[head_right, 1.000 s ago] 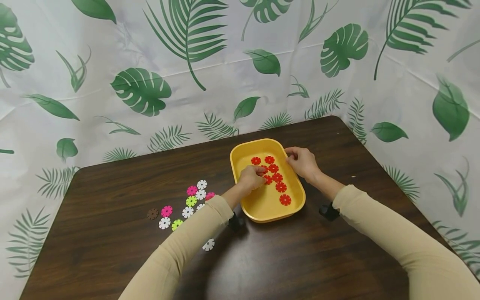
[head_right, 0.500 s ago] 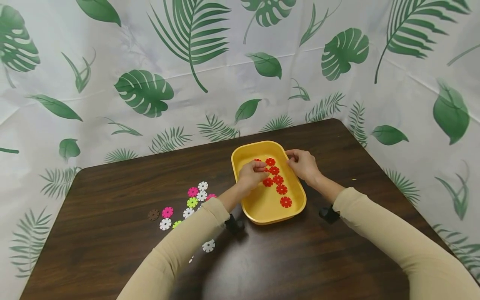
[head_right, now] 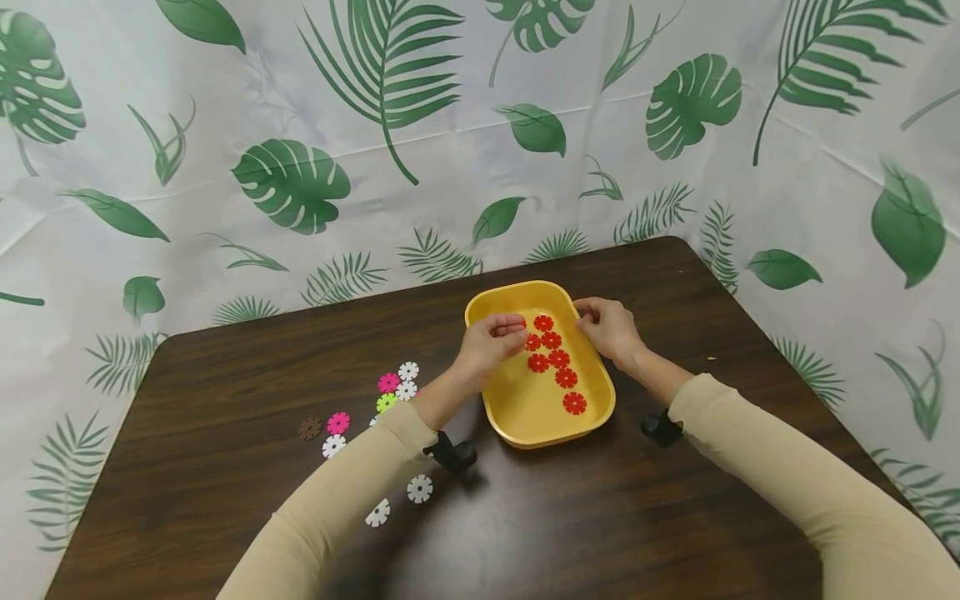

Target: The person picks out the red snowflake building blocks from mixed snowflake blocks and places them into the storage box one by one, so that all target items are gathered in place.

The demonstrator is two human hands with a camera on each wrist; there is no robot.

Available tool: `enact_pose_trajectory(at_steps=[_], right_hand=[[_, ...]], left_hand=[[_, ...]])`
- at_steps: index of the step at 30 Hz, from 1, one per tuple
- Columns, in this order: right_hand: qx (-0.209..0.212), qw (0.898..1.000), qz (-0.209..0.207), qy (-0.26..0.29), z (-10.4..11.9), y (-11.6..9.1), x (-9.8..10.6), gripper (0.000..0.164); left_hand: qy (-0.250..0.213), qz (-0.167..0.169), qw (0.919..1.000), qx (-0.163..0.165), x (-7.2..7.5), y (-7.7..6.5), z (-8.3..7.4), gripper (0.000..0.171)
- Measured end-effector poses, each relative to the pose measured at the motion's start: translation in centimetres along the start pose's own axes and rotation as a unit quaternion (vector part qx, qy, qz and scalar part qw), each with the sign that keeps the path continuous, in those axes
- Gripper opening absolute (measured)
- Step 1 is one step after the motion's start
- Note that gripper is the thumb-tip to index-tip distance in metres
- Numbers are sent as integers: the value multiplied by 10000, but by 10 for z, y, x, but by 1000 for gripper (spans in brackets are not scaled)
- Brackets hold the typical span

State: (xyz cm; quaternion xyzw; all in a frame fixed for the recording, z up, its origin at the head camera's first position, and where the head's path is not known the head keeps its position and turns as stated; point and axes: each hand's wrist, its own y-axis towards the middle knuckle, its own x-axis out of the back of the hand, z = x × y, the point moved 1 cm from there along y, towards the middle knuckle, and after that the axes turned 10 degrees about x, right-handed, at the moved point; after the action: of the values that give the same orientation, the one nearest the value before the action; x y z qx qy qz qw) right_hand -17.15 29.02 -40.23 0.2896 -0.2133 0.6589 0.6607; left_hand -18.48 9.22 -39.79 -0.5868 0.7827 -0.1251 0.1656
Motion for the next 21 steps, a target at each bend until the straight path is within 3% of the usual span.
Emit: enact_pose_trajectory(at_steps=[11, 21], right_hand=[[9, 10000, 23, 71, 1, 0, 1, 35], [-145, 9997, 71, 184, 0, 2, 1, 36]], left_hand=[[-416, 79, 9989, 176, 22, -14, -11, 30], [-766, -48, 9970, 51, 53, -28, -13, 31]])
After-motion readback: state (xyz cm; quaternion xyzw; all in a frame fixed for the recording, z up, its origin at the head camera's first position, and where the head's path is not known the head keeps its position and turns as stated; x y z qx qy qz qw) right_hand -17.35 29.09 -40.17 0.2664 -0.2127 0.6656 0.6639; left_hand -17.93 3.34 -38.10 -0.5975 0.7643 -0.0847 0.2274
